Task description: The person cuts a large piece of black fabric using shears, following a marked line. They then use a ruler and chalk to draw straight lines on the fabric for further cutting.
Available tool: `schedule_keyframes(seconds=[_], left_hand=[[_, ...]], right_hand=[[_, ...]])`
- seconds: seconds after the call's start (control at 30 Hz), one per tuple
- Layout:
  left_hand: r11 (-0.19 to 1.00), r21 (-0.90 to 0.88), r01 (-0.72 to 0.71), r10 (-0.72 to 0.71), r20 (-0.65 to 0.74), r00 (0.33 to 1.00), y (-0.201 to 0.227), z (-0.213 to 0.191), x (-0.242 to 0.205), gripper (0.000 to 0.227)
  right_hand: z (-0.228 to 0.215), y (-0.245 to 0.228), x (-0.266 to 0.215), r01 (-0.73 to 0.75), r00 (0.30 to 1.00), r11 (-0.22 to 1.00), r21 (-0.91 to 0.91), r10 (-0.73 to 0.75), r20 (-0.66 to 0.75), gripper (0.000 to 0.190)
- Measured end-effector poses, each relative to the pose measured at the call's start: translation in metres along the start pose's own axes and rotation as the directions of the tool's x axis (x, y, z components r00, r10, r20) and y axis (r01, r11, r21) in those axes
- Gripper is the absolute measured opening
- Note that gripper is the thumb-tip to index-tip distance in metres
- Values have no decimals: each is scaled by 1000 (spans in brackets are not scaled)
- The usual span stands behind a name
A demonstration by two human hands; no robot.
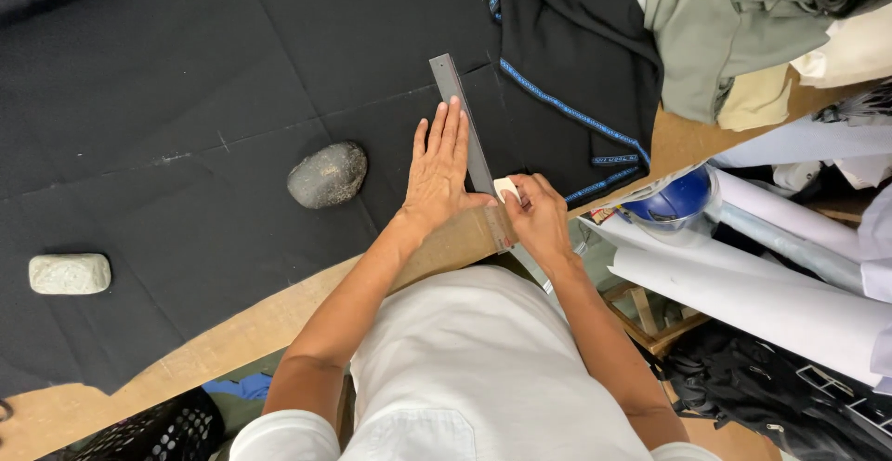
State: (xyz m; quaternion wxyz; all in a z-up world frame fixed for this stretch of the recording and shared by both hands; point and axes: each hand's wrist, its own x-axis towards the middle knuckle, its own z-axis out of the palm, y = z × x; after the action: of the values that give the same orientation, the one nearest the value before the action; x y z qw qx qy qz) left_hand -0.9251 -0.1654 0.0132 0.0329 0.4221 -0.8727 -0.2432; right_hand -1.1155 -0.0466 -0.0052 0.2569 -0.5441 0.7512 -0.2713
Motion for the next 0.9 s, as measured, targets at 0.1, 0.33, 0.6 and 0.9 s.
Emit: schedule_keyframes(seconds=[0.1,0.33,0.6,0.9], left_hand=[[1000,-4,-1,1,6,1000,-1,1,1,154],[1000,-13,14,-14,11,1000,1,-2,1,153],[999,39,18,-19,27,999,1,-2,1,154],[1000,9,30,-30,58,998,4,-11,3,155]], right_hand=[[1,3,0,11,1000,1000,-17,-11,-10,21],[-2,-2,2,12,1000,1000,-13,-12,6,19],[-4,-1,3,9,1000,998,69,-10,3,20],[-48,25,-21,-331,942,942,50,326,81,22]])
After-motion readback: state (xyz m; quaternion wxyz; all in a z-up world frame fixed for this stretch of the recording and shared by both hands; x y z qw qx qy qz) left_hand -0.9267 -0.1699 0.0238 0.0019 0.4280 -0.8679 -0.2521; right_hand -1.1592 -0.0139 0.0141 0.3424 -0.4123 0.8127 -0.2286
